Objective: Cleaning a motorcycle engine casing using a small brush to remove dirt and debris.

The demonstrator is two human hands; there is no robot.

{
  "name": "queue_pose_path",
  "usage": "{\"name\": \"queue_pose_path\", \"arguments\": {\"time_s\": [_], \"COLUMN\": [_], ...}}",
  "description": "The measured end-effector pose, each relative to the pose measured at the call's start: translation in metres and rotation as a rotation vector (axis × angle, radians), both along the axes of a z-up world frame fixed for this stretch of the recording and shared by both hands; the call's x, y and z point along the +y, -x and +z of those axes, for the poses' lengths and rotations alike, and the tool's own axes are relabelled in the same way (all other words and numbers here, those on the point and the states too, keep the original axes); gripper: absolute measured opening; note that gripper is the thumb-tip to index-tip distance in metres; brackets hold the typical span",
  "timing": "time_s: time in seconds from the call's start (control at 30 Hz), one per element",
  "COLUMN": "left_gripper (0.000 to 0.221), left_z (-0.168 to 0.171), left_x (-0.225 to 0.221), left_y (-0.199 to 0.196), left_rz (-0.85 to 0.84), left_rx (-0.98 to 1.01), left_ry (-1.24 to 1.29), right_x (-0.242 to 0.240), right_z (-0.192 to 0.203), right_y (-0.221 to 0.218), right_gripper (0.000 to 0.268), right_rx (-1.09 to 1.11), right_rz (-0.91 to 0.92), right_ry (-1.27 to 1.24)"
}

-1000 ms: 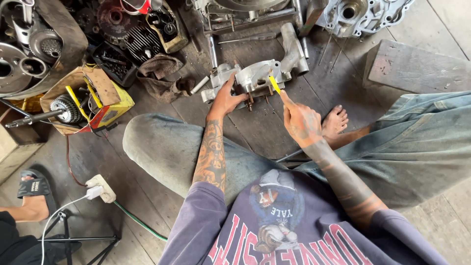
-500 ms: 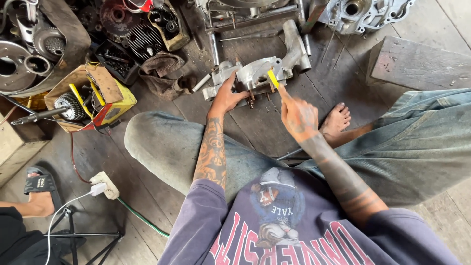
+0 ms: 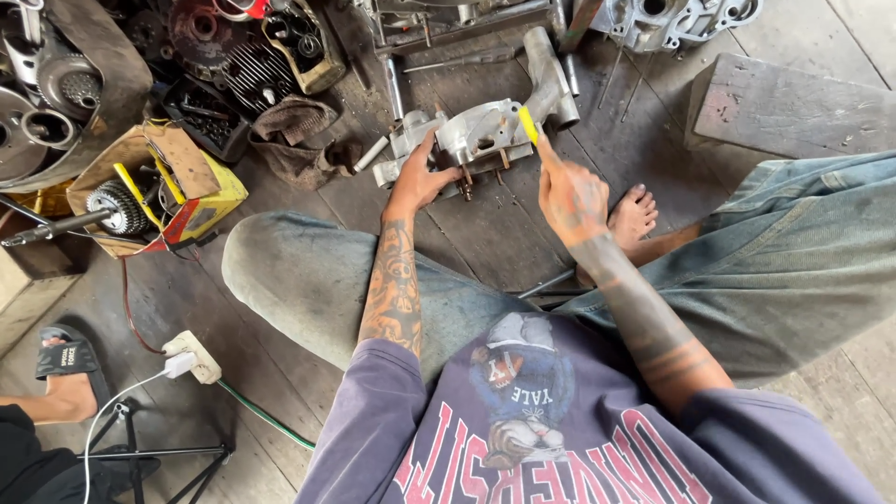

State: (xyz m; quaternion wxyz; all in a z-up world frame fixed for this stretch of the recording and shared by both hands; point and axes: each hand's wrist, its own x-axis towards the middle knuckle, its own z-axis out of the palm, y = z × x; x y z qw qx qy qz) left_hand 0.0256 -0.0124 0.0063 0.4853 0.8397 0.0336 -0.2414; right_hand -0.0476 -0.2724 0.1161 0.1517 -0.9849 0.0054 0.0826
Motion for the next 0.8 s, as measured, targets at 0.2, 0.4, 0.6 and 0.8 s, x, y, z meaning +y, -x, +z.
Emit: {"name": "queue_pose_path", "arguments": {"time_s": [0.2,0.4,0.6,0.8], "left_gripper": [0.108,0.111,0.109,0.107], "left_z": [0.042,0.004,-0.003,0.0], "left_x": [-0.007,-0.002,-0.002,-0.005], "left_y": [0.013,-0.002,0.002,0.002], "left_rz": [0.001,-0.016,-0.009,-0.012], "left_rx": [0.009,-0.002,-0.012,-0.011], "left_ry": [0.011,-0.028,0.011,0.016], "right_x": [0.001,0.013,0.024,0.015], "right_z": [-0.005,-0.003,-0.002,-0.01], "right_y": [-0.009,0.015,-0.006,0.009], "right_gripper": [0.05,0.05,0.052,0.051], "right_rx": [0.034,0.164,0.181,0.191], "right_rz": [-0.067,-0.191,-0.273,-0.281], "right_ry": [-0.074,-0.107,-0.226,-0.28]}}
